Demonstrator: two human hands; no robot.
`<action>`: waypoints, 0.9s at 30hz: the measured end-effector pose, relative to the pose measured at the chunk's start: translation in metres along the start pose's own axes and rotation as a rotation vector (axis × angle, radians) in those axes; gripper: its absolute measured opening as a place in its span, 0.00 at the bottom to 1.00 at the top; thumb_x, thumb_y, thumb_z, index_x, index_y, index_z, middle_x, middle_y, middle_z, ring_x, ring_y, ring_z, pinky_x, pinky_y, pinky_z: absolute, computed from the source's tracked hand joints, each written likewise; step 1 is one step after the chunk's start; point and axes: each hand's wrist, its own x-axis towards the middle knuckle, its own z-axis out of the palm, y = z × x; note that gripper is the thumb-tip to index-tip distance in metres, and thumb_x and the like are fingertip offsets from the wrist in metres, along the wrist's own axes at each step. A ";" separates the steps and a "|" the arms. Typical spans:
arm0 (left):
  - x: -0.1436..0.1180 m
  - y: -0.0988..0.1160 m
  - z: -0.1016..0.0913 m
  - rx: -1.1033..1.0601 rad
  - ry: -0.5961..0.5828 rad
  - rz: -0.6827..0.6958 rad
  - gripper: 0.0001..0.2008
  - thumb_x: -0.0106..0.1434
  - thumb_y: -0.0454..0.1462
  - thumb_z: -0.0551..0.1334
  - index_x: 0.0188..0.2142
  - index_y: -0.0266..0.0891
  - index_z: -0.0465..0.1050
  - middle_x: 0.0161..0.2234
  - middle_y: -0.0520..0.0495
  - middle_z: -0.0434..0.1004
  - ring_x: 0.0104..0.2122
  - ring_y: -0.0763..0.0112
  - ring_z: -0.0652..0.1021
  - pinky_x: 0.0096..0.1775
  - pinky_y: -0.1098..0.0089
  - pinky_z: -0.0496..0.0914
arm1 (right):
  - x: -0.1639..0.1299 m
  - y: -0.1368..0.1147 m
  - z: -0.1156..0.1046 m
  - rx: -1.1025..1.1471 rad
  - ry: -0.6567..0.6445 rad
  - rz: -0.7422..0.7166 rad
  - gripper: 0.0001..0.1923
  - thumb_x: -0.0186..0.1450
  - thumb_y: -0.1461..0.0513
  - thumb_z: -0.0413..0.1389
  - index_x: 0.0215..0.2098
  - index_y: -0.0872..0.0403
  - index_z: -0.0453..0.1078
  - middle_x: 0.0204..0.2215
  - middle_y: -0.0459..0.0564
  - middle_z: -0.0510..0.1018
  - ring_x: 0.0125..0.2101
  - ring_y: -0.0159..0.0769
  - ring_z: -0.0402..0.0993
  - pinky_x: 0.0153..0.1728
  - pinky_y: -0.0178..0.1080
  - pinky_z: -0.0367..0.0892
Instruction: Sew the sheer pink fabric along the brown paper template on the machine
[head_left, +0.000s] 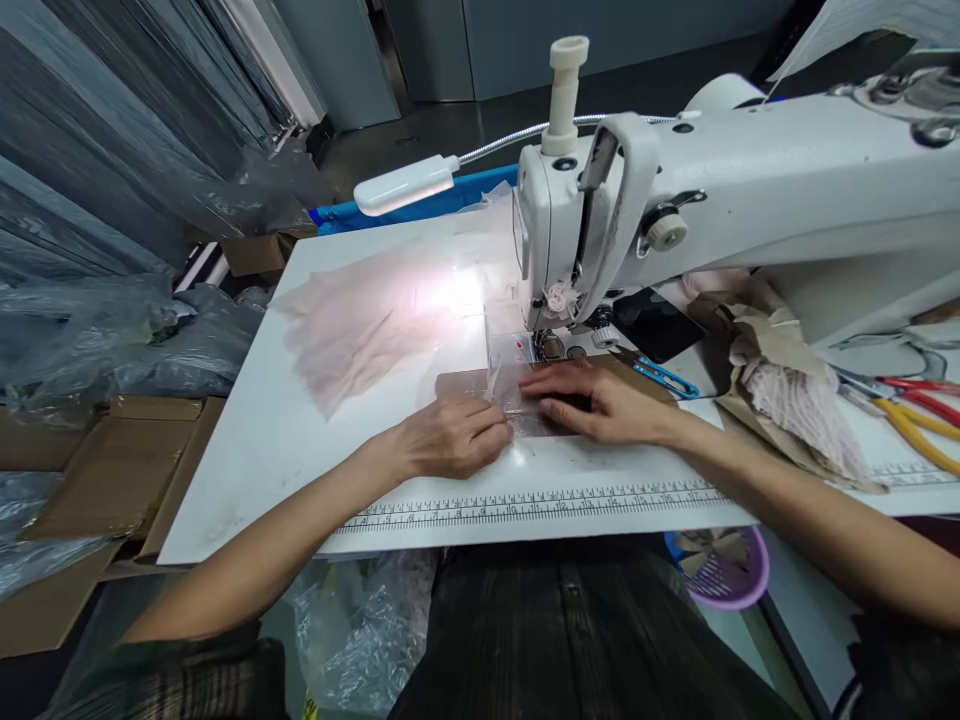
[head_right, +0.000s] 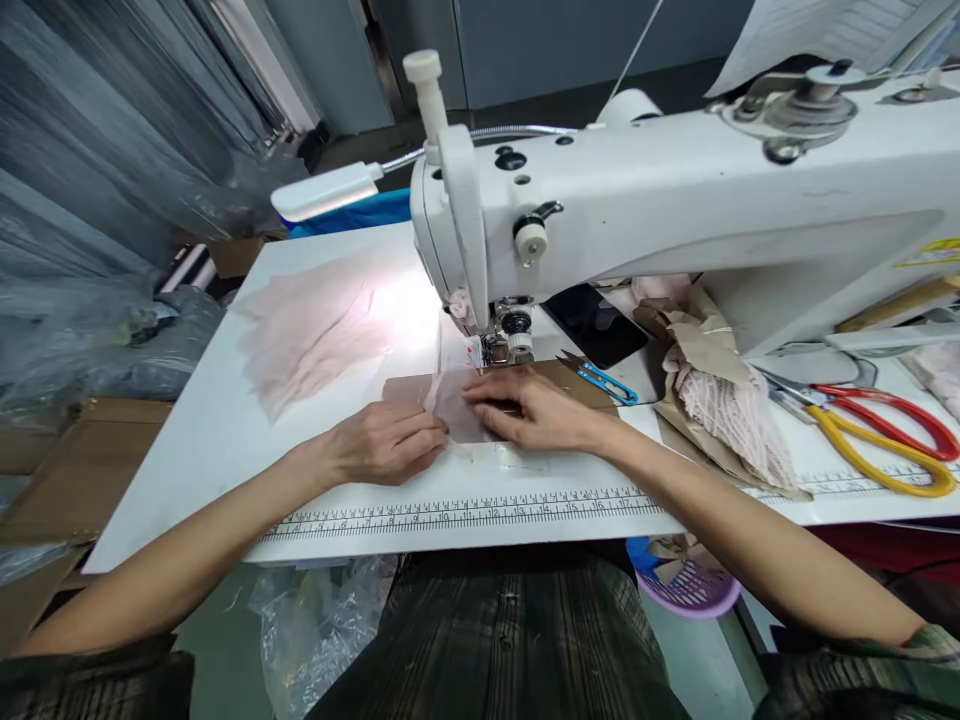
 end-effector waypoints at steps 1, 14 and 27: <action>0.002 -0.001 0.003 -0.014 0.005 -0.006 0.07 0.67 0.33 0.56 0.34 0.34 0.71 0.29 0.47 0.76 0.28 0.71 0.74 0.30 0.70 0.70 | 0.001 0.001 -0.004 0.031 0.038 0.039 0.15 0.69 0.59 0.52 0.51 0.51 0.73 0.50 0.51 0.77 0.52 0.42 0.72 0.54 0.46 0.67; 0.011 0.022 0.004 0.002 0.150 -0.049 0.06 0.67 0.35 0.61 0.33 0.34 0.73 0.39 0.42 0.79 0.39 0.66 0.79 0.42 0.64 0.75 | 0.006 0.014 0.002 -0.514 -0.051 -0.029 0.18 0.71 0.57 0.49 0.56 0.52 0.69 0.46 0.60 0.69 0.44 0.49 0.69 0.43 0.51 0.70; 0.003 0.015 0.004 -0.008 0.106 -0.093 0.05 0.66 0.33 0.59 0.38 0.34 0.74 0.44 0.41 0.80 0.42 0.64 0.80 0.43 0.63 0.78 | 0.004 0.019 0.001 -0.466 -0.016 -0.053 0.22 0.73 0.56 0.46 0.62 0.50 0.64 0.47 0.59 0.68 0.43 0.46 0.69 0.42 0.49 0.71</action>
